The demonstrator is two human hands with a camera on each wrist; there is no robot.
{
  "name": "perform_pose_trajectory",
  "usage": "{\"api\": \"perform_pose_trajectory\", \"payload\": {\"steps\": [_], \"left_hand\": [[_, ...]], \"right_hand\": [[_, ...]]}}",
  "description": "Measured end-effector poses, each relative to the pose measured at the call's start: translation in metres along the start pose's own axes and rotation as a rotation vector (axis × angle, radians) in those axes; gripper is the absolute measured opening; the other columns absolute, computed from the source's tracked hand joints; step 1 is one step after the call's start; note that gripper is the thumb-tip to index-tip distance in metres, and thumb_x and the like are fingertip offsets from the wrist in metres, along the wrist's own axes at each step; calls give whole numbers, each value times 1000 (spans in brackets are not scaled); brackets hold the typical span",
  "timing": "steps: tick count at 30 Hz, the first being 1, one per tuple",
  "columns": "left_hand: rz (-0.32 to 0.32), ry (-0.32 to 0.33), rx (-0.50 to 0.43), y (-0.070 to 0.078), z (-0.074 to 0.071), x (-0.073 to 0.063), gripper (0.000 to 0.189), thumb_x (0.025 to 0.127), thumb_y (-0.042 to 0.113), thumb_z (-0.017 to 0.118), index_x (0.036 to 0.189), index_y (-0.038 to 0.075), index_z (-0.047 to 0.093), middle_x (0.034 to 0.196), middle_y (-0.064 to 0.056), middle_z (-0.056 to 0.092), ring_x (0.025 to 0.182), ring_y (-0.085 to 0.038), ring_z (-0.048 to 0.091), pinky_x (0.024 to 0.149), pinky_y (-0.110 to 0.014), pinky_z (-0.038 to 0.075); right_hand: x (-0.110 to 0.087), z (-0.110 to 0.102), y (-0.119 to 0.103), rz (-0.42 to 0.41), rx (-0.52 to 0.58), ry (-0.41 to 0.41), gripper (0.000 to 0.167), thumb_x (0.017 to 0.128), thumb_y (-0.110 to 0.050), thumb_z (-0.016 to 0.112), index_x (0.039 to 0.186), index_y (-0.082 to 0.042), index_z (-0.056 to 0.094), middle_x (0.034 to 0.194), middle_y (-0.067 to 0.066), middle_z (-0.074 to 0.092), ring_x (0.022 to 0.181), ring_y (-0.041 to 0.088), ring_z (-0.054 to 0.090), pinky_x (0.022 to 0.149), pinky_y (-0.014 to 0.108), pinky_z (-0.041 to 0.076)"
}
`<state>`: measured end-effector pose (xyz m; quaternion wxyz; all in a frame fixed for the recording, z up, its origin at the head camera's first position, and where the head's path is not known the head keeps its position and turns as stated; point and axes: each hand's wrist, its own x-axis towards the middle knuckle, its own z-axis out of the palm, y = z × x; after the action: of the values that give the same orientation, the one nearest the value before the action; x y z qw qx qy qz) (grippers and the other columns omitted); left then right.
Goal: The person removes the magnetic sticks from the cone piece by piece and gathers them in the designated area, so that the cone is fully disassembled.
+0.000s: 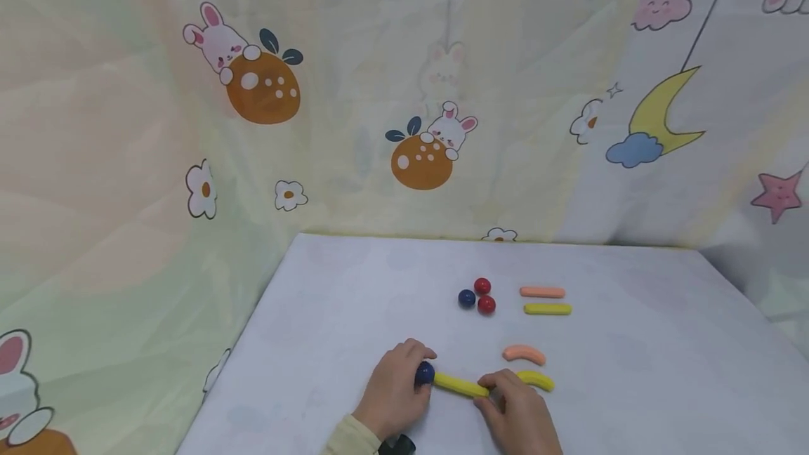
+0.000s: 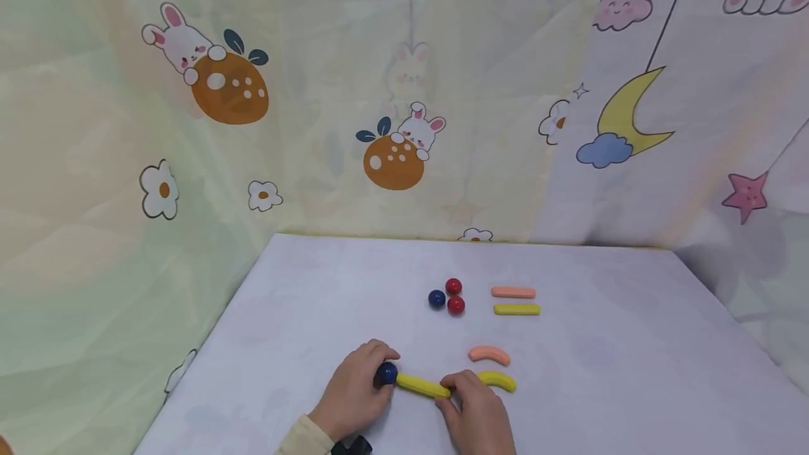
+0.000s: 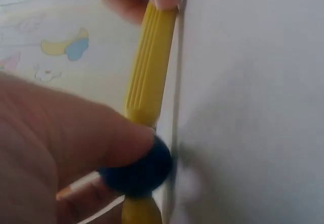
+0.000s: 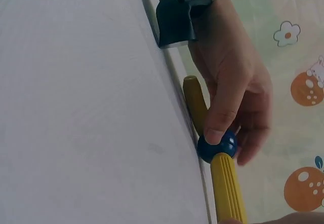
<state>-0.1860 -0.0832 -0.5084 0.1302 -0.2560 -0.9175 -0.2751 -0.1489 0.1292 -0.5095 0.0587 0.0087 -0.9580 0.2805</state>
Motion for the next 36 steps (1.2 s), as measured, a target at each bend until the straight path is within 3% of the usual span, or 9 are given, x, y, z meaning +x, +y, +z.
{"api": "perform_pose_trajectory", "payload": {"steps": [3,7,12,26,31,36], "left_hand": [[-34,50,48,-4,0,-1,29,78,20,79,103,19,66,98,11,61,89,-7,57,77,-28,49],[-78,38,50,-7,2,-1,27,79,27,80,103,21,68,95,14,62,87,-4,55,76,-26,48],[-124,26,46,-5,4,0,29,77,27,80,102,22,68,94,15,62,85,-2,53,74,-25,47],[-156,44,84,4,3,2,29,77,26,80,101,19,67,92,13,63,86,-4,57,75,-27,49],[-183,85,106,0,3,3,28,78,25,80,102,17,67,93,9,64,85,-8,58,75,-28,50],[-192,97,90,-1,6,4,28,78,26,80,102,17,68,94,9,65,85,-8,58,76,-29,50]], "right_hand": [[1,1,2,22,-1,36,25,75,-22,85,95,-21,70,78,-14,56,59,6,42,53,21,37],[0,-1,4,15,5,57,24,74,-22,85,94,-21,71,76,-14,56,57,5,41,52,21,35],[0,-6,3,-9,-2,35,24,74,-23,85,93,-21,71,77,-15,57,59,4,41,53,21,36],[8,-34,2,-42,32,-20,22,77,-17,83,94,-22,70,76,-15,55,61,4,43,55,21,38],[23,-53,24,-21,53,24,24,80,-13,80,101,-17,70,84,-9,62,62,9,45,55,21,39],[48,-66,72,-63,27,129,24,85,-12,75,109,-10,69,92,1,67,66,11,53,55,22,44]]}}
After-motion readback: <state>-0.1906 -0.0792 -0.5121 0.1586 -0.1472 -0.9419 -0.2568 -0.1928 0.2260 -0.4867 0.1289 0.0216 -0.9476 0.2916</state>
